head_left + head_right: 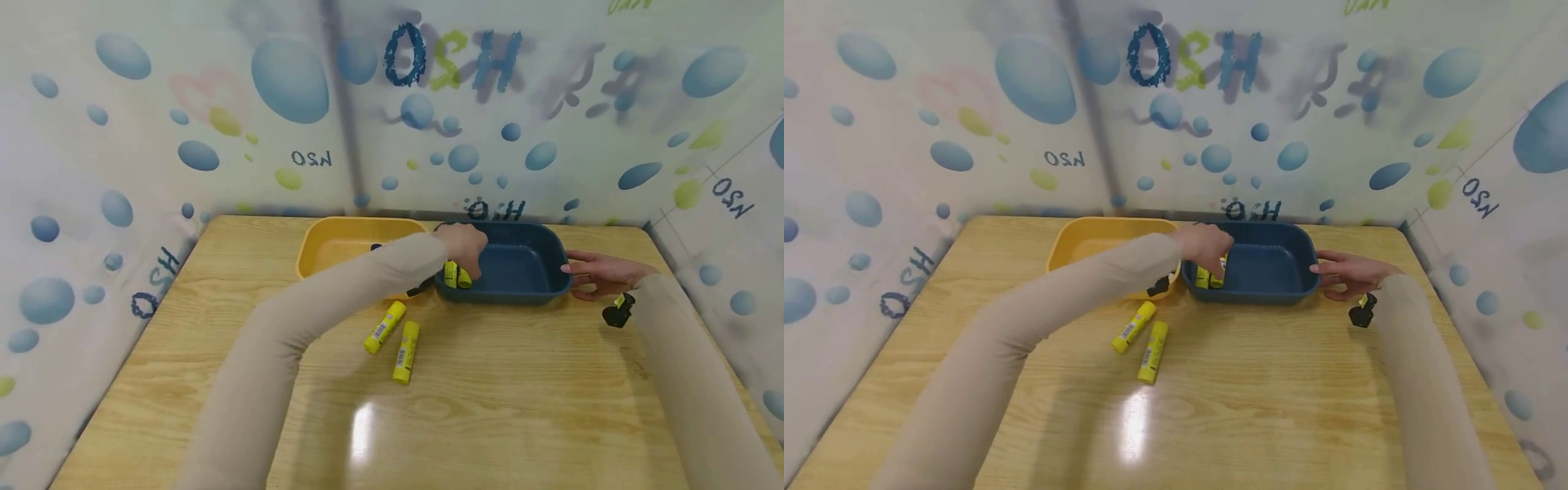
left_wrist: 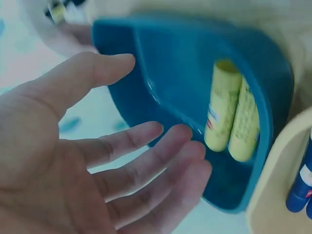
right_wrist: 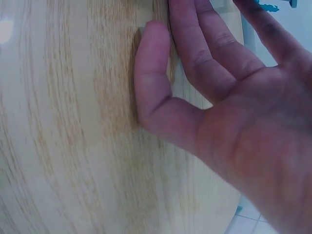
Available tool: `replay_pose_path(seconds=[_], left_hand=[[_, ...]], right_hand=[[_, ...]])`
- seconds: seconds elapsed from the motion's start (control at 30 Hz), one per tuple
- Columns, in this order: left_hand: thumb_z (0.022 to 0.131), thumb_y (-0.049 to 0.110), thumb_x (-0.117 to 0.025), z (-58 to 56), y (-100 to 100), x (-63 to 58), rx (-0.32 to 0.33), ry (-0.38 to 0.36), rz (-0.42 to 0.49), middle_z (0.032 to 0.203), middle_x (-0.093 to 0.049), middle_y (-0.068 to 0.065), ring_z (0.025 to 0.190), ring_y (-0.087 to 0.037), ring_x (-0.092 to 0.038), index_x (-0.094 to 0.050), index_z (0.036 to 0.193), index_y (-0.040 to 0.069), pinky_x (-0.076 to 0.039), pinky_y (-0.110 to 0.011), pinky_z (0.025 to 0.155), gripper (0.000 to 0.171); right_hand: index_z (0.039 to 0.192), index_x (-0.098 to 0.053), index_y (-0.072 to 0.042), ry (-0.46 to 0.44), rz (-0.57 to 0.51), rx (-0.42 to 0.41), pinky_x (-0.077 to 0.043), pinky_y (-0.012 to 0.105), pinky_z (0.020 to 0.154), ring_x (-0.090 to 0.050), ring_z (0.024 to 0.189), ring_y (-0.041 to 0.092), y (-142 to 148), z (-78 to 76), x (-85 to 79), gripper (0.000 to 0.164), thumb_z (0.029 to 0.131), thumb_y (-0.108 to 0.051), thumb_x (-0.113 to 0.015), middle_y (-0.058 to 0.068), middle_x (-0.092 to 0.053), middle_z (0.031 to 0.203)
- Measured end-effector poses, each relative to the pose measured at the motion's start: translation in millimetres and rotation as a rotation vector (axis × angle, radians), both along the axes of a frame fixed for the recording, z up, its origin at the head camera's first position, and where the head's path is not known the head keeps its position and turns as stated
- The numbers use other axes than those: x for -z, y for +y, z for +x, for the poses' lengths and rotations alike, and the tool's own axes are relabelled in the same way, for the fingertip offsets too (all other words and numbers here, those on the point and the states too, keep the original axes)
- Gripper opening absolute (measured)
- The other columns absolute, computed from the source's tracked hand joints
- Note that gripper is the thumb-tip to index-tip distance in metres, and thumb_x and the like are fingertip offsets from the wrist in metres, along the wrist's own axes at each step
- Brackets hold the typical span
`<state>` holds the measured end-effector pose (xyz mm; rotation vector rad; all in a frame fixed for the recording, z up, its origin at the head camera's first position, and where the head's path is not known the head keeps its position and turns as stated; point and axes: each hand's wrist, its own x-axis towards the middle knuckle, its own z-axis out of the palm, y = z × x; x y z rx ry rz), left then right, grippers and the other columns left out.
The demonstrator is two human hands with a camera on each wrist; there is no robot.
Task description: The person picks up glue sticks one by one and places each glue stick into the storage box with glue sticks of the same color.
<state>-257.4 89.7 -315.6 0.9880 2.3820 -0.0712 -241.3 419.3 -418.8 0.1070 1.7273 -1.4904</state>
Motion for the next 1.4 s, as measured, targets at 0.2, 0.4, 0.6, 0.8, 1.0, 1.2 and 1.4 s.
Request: replay_pose_path(seconds=[0.2,0.4,0.6,0.8,1.0,1.2,1.4], left_hand=[[0.092,0.032,-0.064,35.2,-17.3,-4.7,0.11,0.064,-0.015,0.099,-0.058,0.002,0.08,-0.013,-0.052,-0.058,0.126,0.011,-0.043,-0.029,0.066,0.04],[0.09,0.03,-0.068,52.6,-38.6,-1.0,0.145,0.063,-0.013,0.097,-0.059,0.001,0.081,-0.014,-0.051,-0.06,0.124,0.01,-0.043,-0.026,0.066,0.041],[0.088,0.027,-0.069,56.4,-56.7,9.1,0.104,0.037,0.001,0.081,-0.052,0.002,0.07,-0.013,-0.047,-0.062,0.109,0.011,-0.036,-0.025,0.058,0.027],[0.088,0.022,-0.071,54.9,-66.1,21.8,0.124,-0.02,-0.009,0.092,-0.059,0.001,0.077,-0.014,-0.051,-0.062,0.118,0.008,-0.044,-0.023,0.063,0.034],[0.087,0.01,-0.071,61.0,-71.7,35.1,0.272,-0.032,-0.032,0.114,-0.062,-0.002,0.097,-0.015,-0.055,-0.06,0.125,0.011,-0.047,-0.023,0.083,0.039],[0.085,0.004,-0.07,68.1,-73.5,44.2,0.45,0.008,-0.138,0.107,-0.062,0.001,0.095,-0.015,-0.052,-0.065,0.117,0.013,-0.045,-0.024,0.082,0.034],[0.083,0.002,-0.07,73.9,-79.5,50.5,0.581,0.034,-0.206,0.104,-0.06,0.002,0.096,-0.013,-0.05,-0.067,0.112,0.014,-0.043,-0.025,0.084,0.032]], right_hand=[[0.152,0.017,-0.012,0.012,-0.013,0.004,-0.048,0.041,0.091,-0.057,0.102,0.016,-1.9,0.1,0.2,0.079,0.104,-0.022,-0.044,-0.001,-0.057,0.115],[0.151,0.02,-0.009,0.03,-0.122,0.032,-0.045,0.05,0.097,-0.059,0.107,0.019,-2.3,3.5,7.0,0.075,0.105,-0.017,-0.039,0.0,-0.053,0.119],[0.149,0.023,-0.006,0.059,-0.179,0.049,-0.045,0.049,0.097,-0.061,0.106,0.019,-3.1,5.7,11.6,0.078,0.104,-0.016,-0.04,-0.002,-0.055,0.118],[0.149,0.022,-0.004,0.077,-0.174,0.08,-0.046,0.047,0.096,-0.062,0.104,0.017,-6.6,9.2,10.6,0.077,0.104,-0.016,-0.039,-0.002,-0.057,0.115],[0.15,0.02,-0.005,0.077,-0.16,0.118,-0.046,0.047,0.095,-0.063,0.102,0.018,-8.5,10.3,10.8,0.078,0.104,-0.016,-0.042,-0.001,-0.059,0.112],[0.15,0.02,-0.006,0.068,-0.173,0.129,-0.046,0.047,0.095,-0.063,0.102,0.018,-8.3,10.8,11.9,0.078,0.104,-0.014,-0.042,0.0,-0.059,0.112],[0.149,0.022,-0.006,0.054,-0.184,0.124,-0.046,0.047,0.095,-0.063,0.102,0.018,-8.2,10.3,10.5,0.078,0.104,-0.014,-0.041,-0.001,-0.06,0.112]])
